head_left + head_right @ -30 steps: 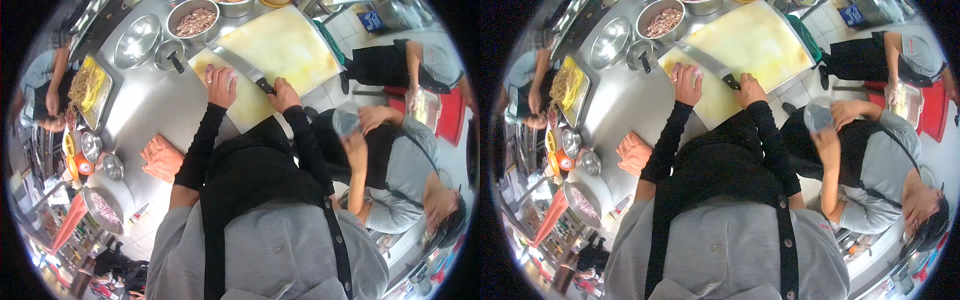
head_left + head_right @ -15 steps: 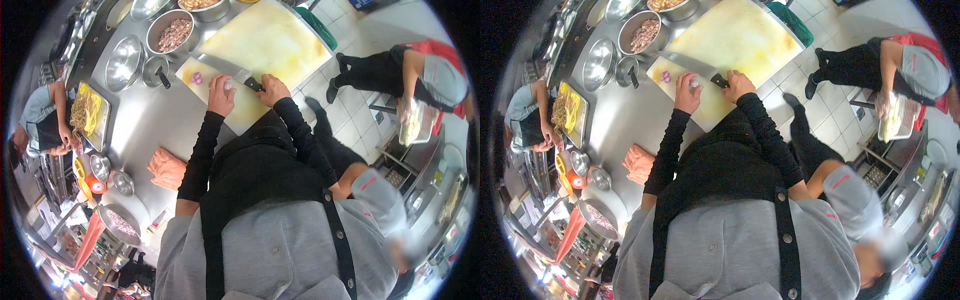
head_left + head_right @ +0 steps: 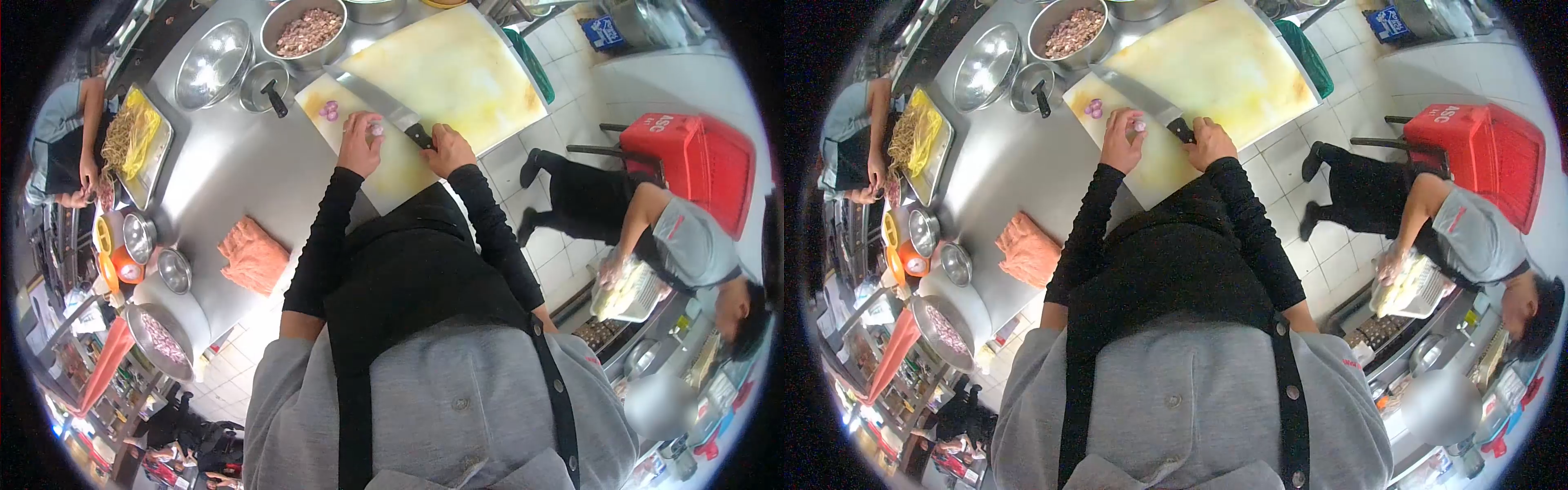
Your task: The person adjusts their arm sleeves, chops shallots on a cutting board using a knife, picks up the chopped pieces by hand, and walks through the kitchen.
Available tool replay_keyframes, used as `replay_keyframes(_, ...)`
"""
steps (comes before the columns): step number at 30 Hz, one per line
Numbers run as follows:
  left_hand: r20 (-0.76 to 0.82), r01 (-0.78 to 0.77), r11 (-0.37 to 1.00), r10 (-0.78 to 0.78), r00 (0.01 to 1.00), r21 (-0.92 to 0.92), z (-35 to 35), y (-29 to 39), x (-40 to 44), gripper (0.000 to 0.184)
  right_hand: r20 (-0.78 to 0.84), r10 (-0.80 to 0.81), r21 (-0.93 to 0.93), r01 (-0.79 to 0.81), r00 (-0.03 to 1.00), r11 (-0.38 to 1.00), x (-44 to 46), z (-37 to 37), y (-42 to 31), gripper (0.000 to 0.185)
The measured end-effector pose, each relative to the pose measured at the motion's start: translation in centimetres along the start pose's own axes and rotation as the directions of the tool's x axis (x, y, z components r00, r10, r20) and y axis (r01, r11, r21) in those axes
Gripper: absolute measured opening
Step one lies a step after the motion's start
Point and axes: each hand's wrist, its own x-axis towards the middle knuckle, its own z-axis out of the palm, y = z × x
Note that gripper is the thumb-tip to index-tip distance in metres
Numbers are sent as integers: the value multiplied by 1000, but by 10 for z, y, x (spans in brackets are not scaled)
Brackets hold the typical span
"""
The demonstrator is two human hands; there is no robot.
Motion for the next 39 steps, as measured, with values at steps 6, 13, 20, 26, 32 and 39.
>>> replay_keyframes(6, 3, 1, 999, -1, 1000, -49, 4, -11, 0, 35, 8, -11, 1, 11, 1000, 1000, 2, 1, -1, 40)
replay_keyframes(13, 4, -40, 999, 40, 999, -17, 2, -7, 5, 30, -118, -97, -67, 89, 988, 994, -3, -3, 2, 40)
replay_keyframes(20, -79, -20, 1000, 19, 997, -2, 26, 5, 24, 31, -95, 134, -16, -136, 986, 991, -1, -65, 51, 32)
replay_keyframes(26, -145, -14, 999, 8, 989, -36, 81, 21, 62, 28, -90, 24, -38, -28, 996, 999, 26, -79, 114, 38)
replay_keyframes(32, -227, 139, 990, -138, 964, -13, 136, 48, 80, 34, 115, -92, -92, 103, 989, 990, 49, -100, 144, 34)
replay_keyframes(39, -262, 284, 957, -290, 921, -60, 135, 60, 88, 33, 221, -233, -5, 240, 947, 971, 58, -122, 180, 35)
